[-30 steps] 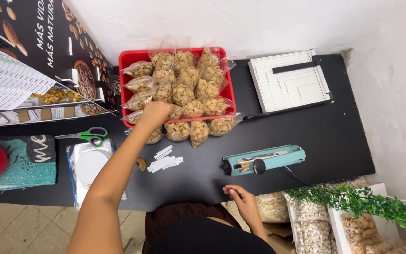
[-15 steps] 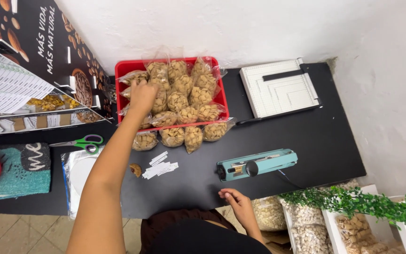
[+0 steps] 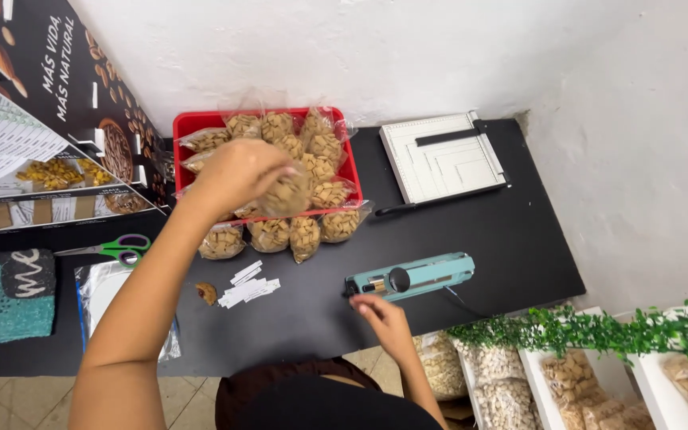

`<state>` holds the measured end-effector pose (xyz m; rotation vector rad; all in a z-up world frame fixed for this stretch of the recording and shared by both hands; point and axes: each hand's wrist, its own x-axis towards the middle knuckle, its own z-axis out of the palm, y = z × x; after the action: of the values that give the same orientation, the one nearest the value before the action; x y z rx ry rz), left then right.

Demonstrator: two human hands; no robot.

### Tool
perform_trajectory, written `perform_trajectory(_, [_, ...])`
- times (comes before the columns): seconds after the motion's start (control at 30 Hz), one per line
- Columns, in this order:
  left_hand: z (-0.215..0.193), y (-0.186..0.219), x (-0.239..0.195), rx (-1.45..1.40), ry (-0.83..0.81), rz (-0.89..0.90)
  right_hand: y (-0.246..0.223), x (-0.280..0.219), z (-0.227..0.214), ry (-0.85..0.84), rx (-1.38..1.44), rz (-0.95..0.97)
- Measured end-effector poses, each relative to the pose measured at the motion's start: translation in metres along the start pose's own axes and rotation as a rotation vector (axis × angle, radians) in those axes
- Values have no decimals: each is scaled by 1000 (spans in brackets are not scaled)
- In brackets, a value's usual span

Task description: Using a manual heat sealer to seal individual plastic bags filled with cookies.

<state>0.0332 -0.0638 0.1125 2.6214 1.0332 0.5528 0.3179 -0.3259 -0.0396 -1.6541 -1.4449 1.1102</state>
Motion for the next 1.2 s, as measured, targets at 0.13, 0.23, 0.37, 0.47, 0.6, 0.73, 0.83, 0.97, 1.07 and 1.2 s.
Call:
perform_trajectory(0.13, [10, 50, -8, -274, 55, 102, -57, 20, -2, 74, 140, -95])
perform_trajectory(0.23, [15, 87, -4, -353, -26, 215, -77, 34, -6, 49, 116, -236])
perform_trajectory(0.37, [18, 130, 1, -435, 54, 361, -29, 55, 0, -91, 249, -289])
perform_trajectory(0.47, [6, 144, -2, -405, 244, 374, -23, 48, 12, -115, 460, -292])
perform_trajectory(0.6, [-6, 126, -13, -477, 508, 209, -27, 39, 14, -94, 587, -326])
perform_trajectory(0.73, [36, 102, -37, -899, 248, 90, -23, 41, 3, -72, 581, -316])
perform_trajectory(0.83, [80, 118, -55, -862, -58, 91, -26, 42, -3, -39, 554, -312])
perform_trajectory(0.97, [121, 141, -69, -1340, 97, -137, -38, 36, -3, 7, 524, -322])
perform_trajectory(1.07, [137, 140, -68, -1411, 283, -214, -42, 37, 3, 32, 526, -334])
perform_trajectory(1.2, [151, 142, -69, -1270, 473, -403, -15, 47, 11, 30, 498, -269])
